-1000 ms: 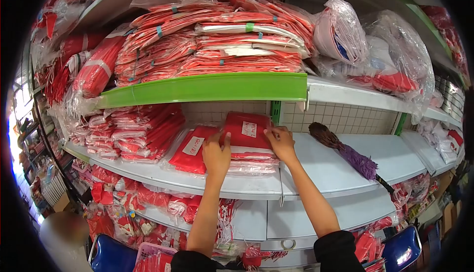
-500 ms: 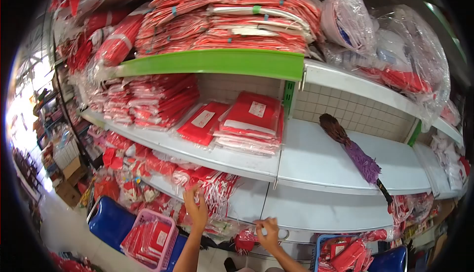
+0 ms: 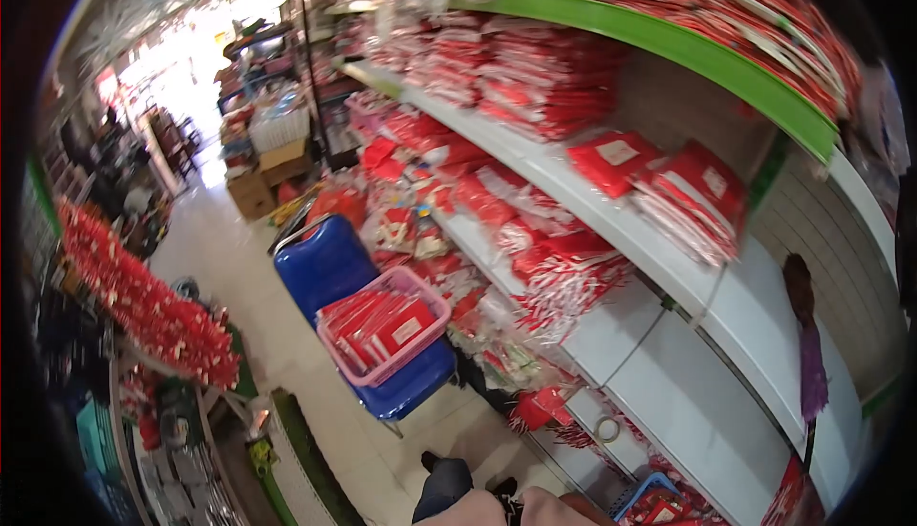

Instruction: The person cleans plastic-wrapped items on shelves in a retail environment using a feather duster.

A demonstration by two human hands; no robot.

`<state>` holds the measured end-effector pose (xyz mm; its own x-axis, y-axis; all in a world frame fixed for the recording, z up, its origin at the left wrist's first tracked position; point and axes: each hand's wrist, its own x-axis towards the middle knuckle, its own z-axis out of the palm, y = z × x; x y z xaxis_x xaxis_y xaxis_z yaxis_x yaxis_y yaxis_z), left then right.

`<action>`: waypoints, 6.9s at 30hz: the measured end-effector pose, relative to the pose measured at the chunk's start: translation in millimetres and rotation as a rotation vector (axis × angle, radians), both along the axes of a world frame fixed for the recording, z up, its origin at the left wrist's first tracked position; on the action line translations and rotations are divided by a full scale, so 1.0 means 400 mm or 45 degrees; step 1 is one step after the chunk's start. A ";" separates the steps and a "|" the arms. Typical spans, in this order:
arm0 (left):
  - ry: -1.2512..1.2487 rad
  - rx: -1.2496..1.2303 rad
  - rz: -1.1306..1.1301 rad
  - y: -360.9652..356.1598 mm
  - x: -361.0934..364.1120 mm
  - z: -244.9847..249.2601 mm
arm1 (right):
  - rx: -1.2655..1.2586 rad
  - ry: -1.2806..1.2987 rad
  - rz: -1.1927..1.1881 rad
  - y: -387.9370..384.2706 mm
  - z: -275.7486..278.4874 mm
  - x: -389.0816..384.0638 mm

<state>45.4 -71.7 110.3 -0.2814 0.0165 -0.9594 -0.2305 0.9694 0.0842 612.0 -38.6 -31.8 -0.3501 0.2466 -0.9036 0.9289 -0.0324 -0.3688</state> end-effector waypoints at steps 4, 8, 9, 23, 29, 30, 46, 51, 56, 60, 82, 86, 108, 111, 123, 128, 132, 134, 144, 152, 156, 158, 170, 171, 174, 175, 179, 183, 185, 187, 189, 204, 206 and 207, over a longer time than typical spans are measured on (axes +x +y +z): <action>0.036 -0.050 0.163 -0.111 -0.079 0.019 | 0.351 -0.235 -0.292 0.175 0.197 -0.008; 0.039 0.070 0.120 -0.058 -0.139 -0.020 | 0.418 -0.214 -0.352 0.363 0.222 -0.105; 0.039 0.114 0.075 -0.017 -0.152 -0.037 | 0.543 -0.116 -0.299 0.399 0.099 -0.106; 0.375 1.226 -0.297 0.770 -0.119 0.024 | 0.945 0.708 -0.640 1.015 0.412 -0.818; 0.647 1.201 -0.258 0.963 -0.034 0.099 | 0.987 0.738 -0.414 1.260 0.408 -0.892; 0.700 1.174 -0.273 0.992 -0.023 0.098 | 1.022 0.738 -0.361 1.297 0.405 -0.903; 0.743 0.568 -0.995 1.060 -0.028 -0.013 | 1.164 0.643 0.370 1.517 0.341 -1.125; 0.804 0.601 -0.898 1.064 -0.007 -0.025 | 1.112 0.519 0.564 1.530 0.399 -1.125; 0.801 0.715 -0.912 1.057 -0.013 -0.017 | 1.201 0.682 0.474 1.493 0.345 -1.044; 0.632 0.749 -0.955 1.078 -0.042 0.018 | 1.173 0.927 -0.149 1.504 0.373 -0.993; -0.757 1.852 -0.977 1.438 0.133 0.826 | 0.703 1.861 -2.029 1.225 1.180 -0.707; -0.921 2.021 -1.092 1.409 0.269 0.896 | 0.849 1.881 -2.169 1.089 1.274 -0.625; -2.031 1.107 -1.033 0.999 1.033 1.186 | 1.862 1.730 -2.239 0.412 1.610 -0.218; -2.225 1.042 -1.058 0.905 1.163 1.227 | 2.174 1.268 -2.144 0.331 1.610 -0.095; -2.515 1.049 -0.699 0.754 1.539 1.256 | 2.146 -1.791 -1.469 0.040 1.651 0.346; -2.542 0.972 -0.833 0.780 1.645 1.239 | 2.160 -1.572 -1.520 0.007 1.585 0.437; -2.057 0.899 -0.721 0.780 1.668 1.219 | 2.298 -1.316 -1.951 -0.023 1.592 0.372; -2.093 0.889 -0.682 0.782 1.664 1.202 | 2.395 -1.006 -2.073 -0.027 1.562 0.335; -2.112 1.054 -0.727 0.760 1.636 1.243 | 2.267 -0.277 -1.965 0.045 1.450 0.111; -1.895 1.525 -0.632 0.923 1.798 0.983 | 1.838 0.565 -1.780 0.019 1.460 0.058; -2.407 1.031 -0.776 0.813 1.678 1.172 | 1.967 0.485 -2.254 0.025 1.370 0.081; -2.196 1.053 -0.697 0.767 1.652 1.230 | 2.032 0.218 -2.257 0.028 1.346 0.069; -2.242 1.119 -0.698 0.768 1.641 1.219 | 2.187 0.248 -2.445 0.090 1.238 0.024; -2.618 1.029 -0.657 0.781 1.647 1.199 | 2.101 0.268 -2.331 0.083 1.264 -0.002; -3.279 0.896 -0.546 0.945 1.825 0.981 | 2.472 0.328 -1.713 0.077 1.215 0.002; -3.424 0.874 -0.519 0.939 1.830 0.998 | 2.165 0.223 -1.893 0.051 1.245 -0.011; -2.230 1.082 -0.666 0.762 1.639 1.222 | 1.851 0.671 -2.636 0.060 1.222 -0.007; -2.383 1.140 -0.684 0.795 1.657 1.186 | 1.733 0.891 -2.309 0.054 1.236 -0.020; -2.451 1.130 -0.702 0.799 1.653 1.187 | 1.691 0.757 -2.263 0.041 1.276 -0.012; -2.427 1.119 -0.716 0.789 1.639 1.198 | 1.636 0.865 -2.402 0.048 1.289 -0.005; -2.194 1.159 -0.565 0.741 1.624 1.249 | 1.521 1.142 -2.593 0.055 1.316 -0.001; -2.248 1.197 -0.807 0.790 1.660 1.187 | 0.764 1.720 -2.267 0.080 1.500 0.068; -2.258 1.191 -0.836 0.800 1.666 1.178 | 0.779 1.663 -2.266 0.091 1.516 0.070; -2.264 1.188 -0.846 0.792 1.657 1.194 | 0.885 1.757 -2.288 0.096 1.510 0.082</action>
<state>708.0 245.2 588.0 0.9495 0.2209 0.2226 -0.3123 0.7315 0.6061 644.6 -0.4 572.3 0.3802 0.9189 -0.1052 -0.5642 0.1403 -0.8136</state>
